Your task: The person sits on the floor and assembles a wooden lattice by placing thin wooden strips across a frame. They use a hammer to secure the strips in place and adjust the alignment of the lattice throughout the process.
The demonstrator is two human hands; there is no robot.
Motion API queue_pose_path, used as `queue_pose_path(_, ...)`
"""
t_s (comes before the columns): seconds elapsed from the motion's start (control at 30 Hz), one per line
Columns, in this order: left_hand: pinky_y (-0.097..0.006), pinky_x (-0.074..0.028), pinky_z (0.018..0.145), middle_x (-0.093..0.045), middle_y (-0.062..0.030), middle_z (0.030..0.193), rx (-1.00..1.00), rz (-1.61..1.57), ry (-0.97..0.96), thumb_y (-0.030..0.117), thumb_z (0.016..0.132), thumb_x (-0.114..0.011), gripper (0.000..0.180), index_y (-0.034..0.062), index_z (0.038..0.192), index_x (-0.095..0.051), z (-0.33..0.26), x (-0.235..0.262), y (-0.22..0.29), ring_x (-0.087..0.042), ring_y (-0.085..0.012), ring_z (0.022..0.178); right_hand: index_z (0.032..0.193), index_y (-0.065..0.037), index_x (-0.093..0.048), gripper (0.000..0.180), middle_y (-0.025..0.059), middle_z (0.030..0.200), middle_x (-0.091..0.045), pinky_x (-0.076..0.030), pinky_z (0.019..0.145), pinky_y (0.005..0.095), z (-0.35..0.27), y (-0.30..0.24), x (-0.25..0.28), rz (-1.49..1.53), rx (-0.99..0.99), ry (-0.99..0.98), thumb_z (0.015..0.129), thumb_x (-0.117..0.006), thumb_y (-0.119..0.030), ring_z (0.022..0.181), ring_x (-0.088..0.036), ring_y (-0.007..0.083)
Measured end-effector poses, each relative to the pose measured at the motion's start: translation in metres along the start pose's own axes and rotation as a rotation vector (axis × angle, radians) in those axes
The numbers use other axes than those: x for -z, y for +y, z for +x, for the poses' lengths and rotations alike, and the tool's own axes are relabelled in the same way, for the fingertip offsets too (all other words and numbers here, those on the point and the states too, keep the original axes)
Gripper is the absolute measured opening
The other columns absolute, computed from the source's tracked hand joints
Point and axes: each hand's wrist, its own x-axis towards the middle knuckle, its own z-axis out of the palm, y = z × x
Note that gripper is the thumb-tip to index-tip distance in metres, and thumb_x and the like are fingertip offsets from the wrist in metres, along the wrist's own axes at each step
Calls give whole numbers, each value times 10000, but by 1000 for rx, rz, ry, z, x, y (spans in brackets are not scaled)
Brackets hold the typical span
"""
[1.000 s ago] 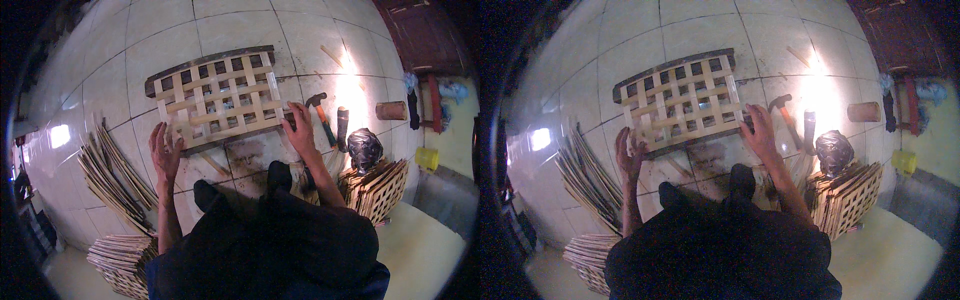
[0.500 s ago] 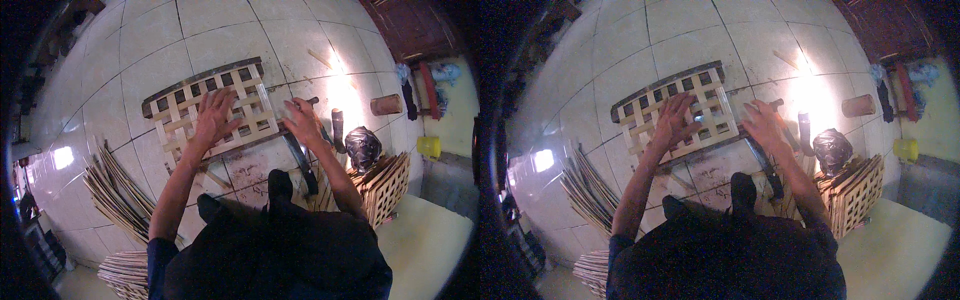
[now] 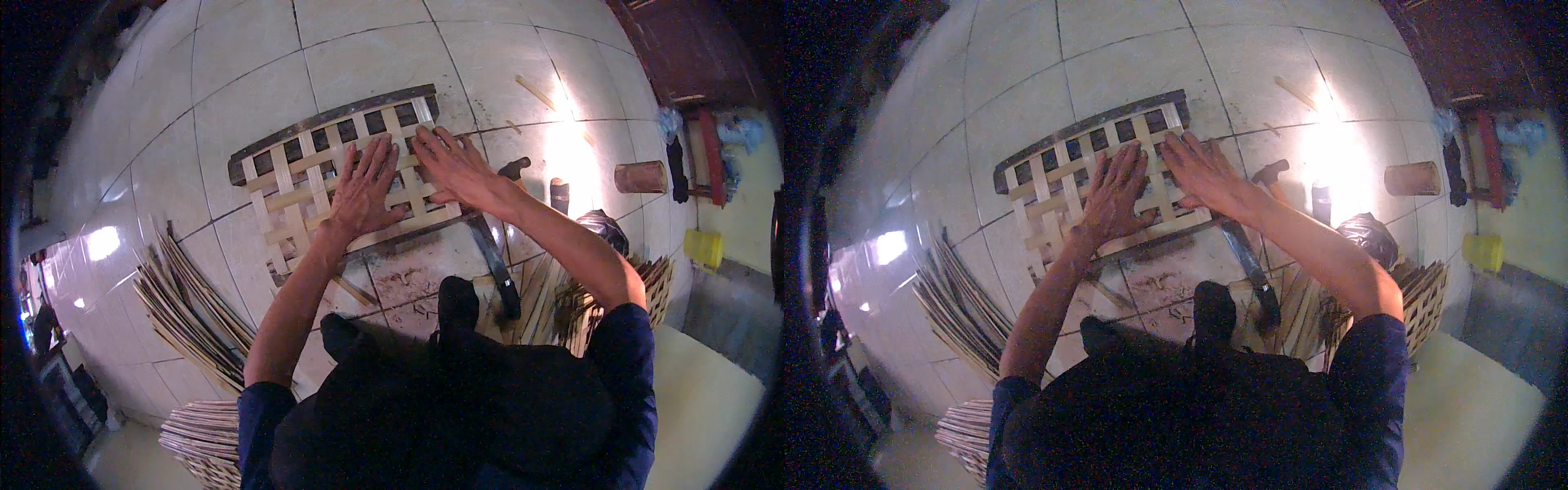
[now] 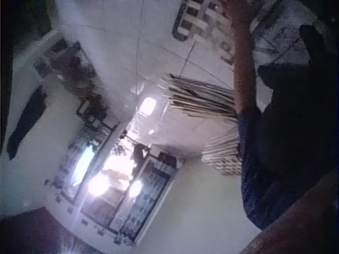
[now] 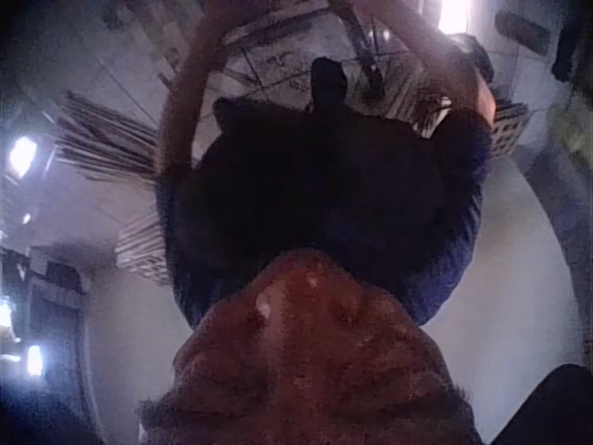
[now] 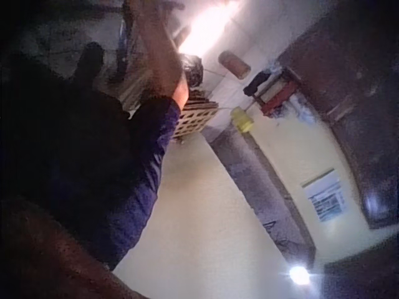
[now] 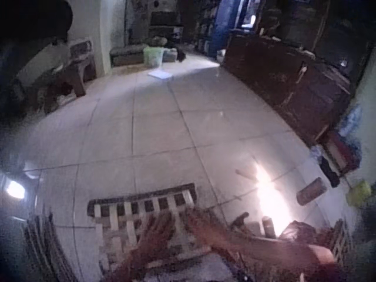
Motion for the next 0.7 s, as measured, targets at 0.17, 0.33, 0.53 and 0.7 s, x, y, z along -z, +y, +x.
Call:
queue_pose_path(0.17,-516,-82,1189,-229,-130,1573,-30,1,30,484,725,-730,999,41,1491,-267,1,-7,-8,-202,-277,1461,1338,-22,-465,908,146,1378,-456,-349,1074,480,16,4,18,-79,131,-89,642,-781,-513,1317,-404,291)
queue_pose_path(0.33,-488,-120,1191,-262,-82,1571,5,-13,-8,477,704,-747,986,62,1482,-305,0,-5,-6,-226,-229,1458,1209,2,-529,821,104,1188,-558,-368,1063,406,27,14,-1,13,256,-149,596,-811,-466,1222,-465,283)
queue_pose_path(0.53,-480,-137,1192,-269,-71,1568,-8,-16,11,484,709,-743,982,74,1485,-303,0,-11,-9,-241,-231,1450,1122,34,-547,764,119,1118,-558,-406,1016,380,28,20,-27,306,255,-45,554,-848,-378,1145,-492,287)
queue_pose_path(0.7,-480,-132,1192,-271,-70,1567,5,-9,-8,501,747,-708,943,79,1486,-302,0,-10,-8,-233,-229,1452,1137,42,-543,756,132,1120,-559,-406,1016,387,35,20,-9,225,287,-207,564,-851,-342,1145,-492,307)
